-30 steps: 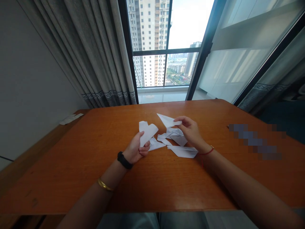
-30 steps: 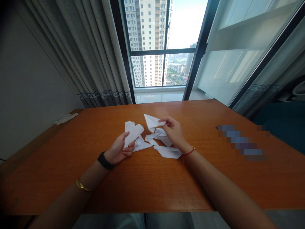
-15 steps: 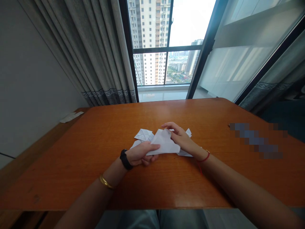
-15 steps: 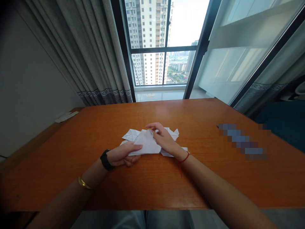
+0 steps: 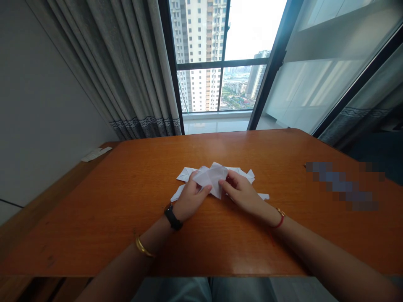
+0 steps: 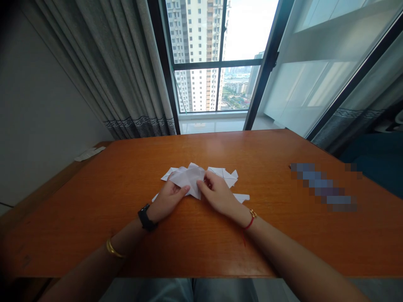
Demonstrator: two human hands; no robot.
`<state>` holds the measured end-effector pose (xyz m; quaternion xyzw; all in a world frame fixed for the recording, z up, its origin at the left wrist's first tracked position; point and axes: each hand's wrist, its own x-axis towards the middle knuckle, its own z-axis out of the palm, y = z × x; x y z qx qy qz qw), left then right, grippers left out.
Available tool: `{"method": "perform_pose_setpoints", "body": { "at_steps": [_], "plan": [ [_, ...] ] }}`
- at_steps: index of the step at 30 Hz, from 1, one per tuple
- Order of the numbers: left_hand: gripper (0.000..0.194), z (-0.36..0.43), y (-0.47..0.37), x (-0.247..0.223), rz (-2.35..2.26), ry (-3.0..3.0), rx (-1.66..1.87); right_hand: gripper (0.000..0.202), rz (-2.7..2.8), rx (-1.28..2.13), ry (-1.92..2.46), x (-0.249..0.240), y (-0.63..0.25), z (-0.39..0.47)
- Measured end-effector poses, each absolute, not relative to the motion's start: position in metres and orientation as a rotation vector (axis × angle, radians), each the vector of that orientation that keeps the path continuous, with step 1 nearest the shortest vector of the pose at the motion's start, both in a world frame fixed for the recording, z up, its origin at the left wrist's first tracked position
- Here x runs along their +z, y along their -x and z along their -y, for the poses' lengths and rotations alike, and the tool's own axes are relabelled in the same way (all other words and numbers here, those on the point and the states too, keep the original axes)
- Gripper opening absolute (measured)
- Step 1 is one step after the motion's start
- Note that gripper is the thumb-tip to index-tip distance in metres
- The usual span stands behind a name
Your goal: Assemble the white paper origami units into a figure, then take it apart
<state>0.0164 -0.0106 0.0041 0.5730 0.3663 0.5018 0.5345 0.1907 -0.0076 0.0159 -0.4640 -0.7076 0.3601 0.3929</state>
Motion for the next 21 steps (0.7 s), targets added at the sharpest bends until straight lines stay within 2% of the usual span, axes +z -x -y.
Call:
{"method": "perform_pose_setpoints", "body": {
  "at_steps": [8, 15, 21],
  "plan": [
    [0.051, 0.012, -0.020, -0.009, -0.769, -1.346, 1.087, 0.011, 2.003, 0.847, 1.117, 0.021, -0.187, 0.015],
    [0.026, 0.011, -0.015, -0.002, -1.094, -1.832, 0.955, 0.012, 1.966, 0.853, 1.156, 0.013, -0.187, 0.012],
    [0.038, 0.020, -0.016, 0.006, -1.070, -1.774, 1.038, 0.012, 1.964, 0.805, 1.109, 0.014, -0.187, 0.010]
  ]
}}
